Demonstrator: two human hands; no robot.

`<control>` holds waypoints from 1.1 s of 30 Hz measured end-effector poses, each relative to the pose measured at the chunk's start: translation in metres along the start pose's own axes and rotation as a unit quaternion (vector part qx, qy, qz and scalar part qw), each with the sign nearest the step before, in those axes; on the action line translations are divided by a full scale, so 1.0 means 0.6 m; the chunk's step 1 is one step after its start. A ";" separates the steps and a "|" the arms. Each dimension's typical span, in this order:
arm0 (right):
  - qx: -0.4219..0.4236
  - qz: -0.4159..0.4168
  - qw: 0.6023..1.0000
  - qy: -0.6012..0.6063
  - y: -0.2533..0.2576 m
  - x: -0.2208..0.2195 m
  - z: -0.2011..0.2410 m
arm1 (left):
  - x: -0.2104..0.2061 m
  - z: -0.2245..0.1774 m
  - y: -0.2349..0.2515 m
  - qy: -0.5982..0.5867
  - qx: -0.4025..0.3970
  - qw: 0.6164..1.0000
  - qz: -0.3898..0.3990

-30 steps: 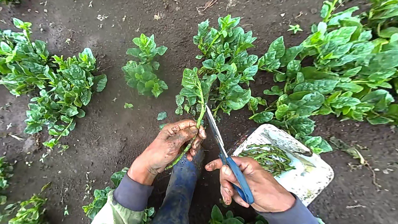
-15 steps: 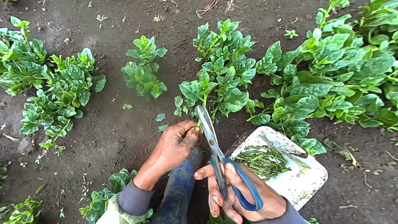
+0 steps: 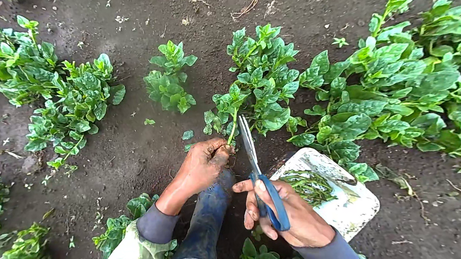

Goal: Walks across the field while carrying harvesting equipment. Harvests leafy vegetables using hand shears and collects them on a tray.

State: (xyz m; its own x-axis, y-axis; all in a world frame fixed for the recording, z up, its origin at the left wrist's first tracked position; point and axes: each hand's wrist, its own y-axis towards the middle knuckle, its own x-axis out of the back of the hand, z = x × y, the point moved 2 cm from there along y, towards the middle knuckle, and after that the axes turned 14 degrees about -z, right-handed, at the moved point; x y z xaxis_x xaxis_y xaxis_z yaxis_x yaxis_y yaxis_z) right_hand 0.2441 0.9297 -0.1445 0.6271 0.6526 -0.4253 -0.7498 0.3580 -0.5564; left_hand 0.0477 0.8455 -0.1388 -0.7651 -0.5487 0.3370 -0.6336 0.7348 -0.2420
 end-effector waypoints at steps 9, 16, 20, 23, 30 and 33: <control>0.183 -0.222 0.866 -0.410 0.031 0.028 0.006 | 0.005 -0.013 -0.011 -0.032 0.029 0.999 0.014; 0.193 -0.219 0.888 -0.355 0.036 0.027 0.002 | 0.005 -0.014 -0.014 -0.054 0.037 0.998 0.023; 0.186 -0.204 0.895 -0.349 0.037 0.032 -0.001 | 0.009 -0.008 -0.015 -0.065 0.040 0.997 0.029; 0.163 -0.184 0.904 -0.349 0.039 0.038 0.002 | 0.014 -0.003 -0.016 -0.041 0.025 0.999 0.025; 0.143 -0.153 0.857 -0.470 0.041 0.052 0.022 | 0.038 0.023 -0.018 0.122 -0.055 0.991 0.001; 0.150 -0.145 0.826 -0.523 0.042 0.053 0.035 | 0.044 0.035 -0.022 0.195 -0.100 0.976 -0.004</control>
State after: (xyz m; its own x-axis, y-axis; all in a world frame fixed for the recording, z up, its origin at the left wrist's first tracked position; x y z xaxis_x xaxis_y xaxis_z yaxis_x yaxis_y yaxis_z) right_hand 0.2407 0.9736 -0.1574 0.3816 0.6745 0.6321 -0.7167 0.6477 -0.2585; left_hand 0.0333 0.8132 -0.1460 -0.6336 -0.3891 0.6687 -0.5738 0.8161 -0.0687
